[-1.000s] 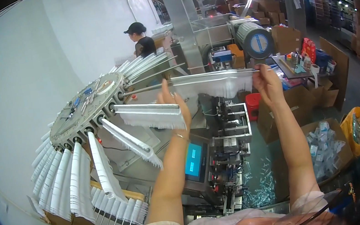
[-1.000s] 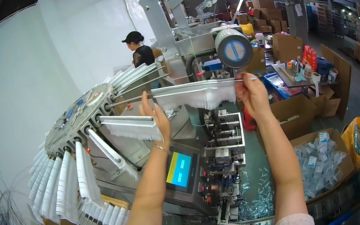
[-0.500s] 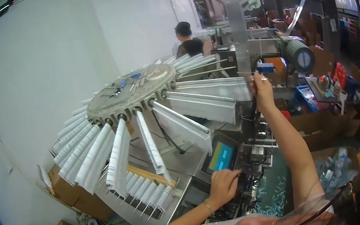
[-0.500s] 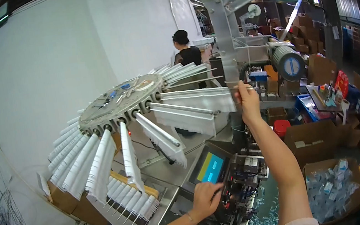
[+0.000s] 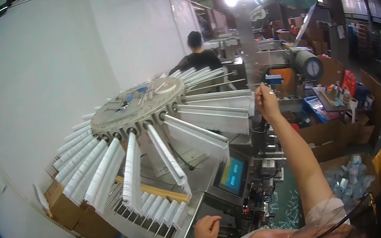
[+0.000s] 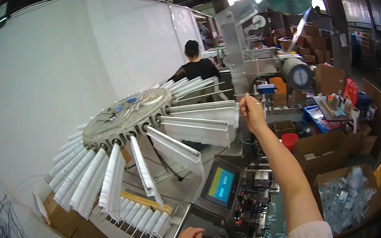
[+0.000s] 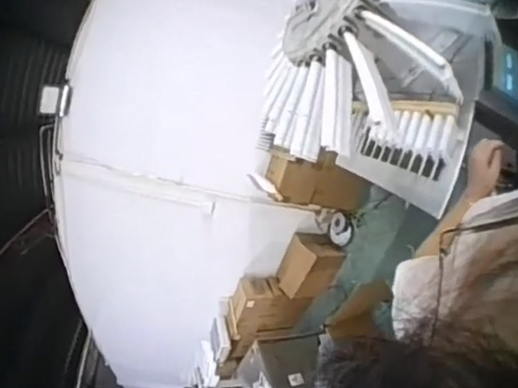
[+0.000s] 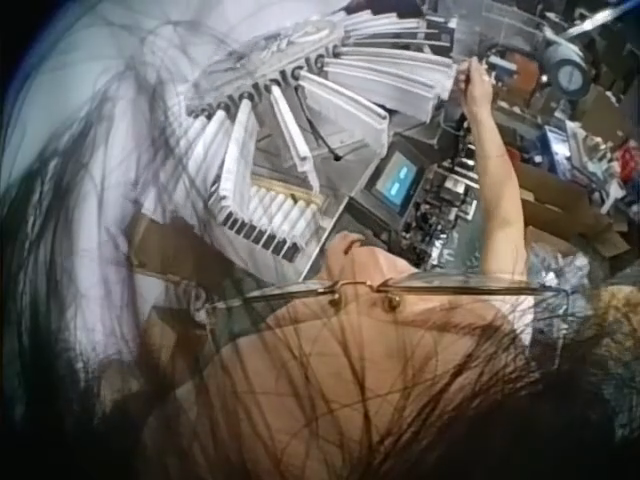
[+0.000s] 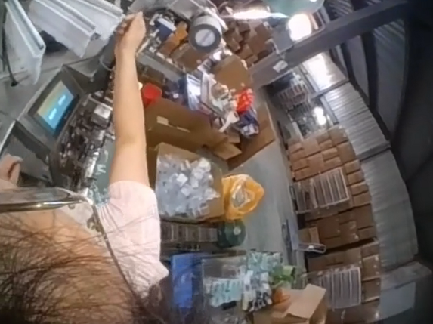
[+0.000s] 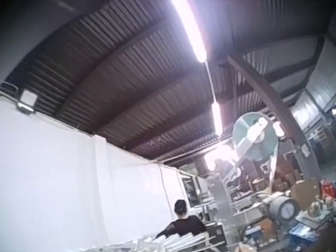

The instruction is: Operating a rotating carousel machine to process tubes and applying labels to plastic containers in a factory.

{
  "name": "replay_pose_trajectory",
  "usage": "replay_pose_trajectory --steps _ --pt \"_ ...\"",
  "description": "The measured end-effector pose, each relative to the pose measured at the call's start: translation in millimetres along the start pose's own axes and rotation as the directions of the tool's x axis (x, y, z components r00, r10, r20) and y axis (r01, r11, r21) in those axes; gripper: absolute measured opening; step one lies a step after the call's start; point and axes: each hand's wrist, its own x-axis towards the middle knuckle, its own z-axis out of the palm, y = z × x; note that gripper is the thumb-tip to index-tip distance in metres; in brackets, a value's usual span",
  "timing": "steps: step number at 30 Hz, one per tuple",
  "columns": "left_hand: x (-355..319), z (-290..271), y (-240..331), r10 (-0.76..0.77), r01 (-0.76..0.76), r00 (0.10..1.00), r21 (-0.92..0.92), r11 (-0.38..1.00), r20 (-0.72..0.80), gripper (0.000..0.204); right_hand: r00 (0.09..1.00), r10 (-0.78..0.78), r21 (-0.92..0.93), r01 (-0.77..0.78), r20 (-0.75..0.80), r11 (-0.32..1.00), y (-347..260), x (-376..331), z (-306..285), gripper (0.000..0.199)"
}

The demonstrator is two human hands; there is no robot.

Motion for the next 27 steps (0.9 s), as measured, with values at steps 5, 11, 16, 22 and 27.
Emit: replay_pose_trajectory --steps 5,11,16,22,27 --pt "-9 -7 0 -0.088 0.092 0.994 0.058 0.994 -0.065 0.007 0.998 -0.057 -0.054 0.055 -0.041 0.997 0 0 3 0.034" --pt "-12 -10 -1 -0.046 0.049 0.998 0.060 0.997 -0.050 0.011 0.997 -0.032 -0.022 0.031 -0.066 0.999 -3 -8 7 0.033" --pt "-16 -12 0 -0.046 0.050 0.998 0.073 0.996 -0.050 0.011 0.986 -0.022 0.002 0.023 -0.166 1.000 -4 -6 7 0.031" --pt "-19 -11 -3 -0.075 0.078 0.997 0.087 0.993 -0.036 0.011 0.990 0.015 0.038 -0.010 -0.142 0.999 -7 -11 8 0.031" --pt "-18 -10 -2 -0.071 0.073 0.997 0.083 0.994 -0.021 0.011 0.985 0.018 -0.001 -0.018 -0.172 1.000 -9 -12 5 0.031"
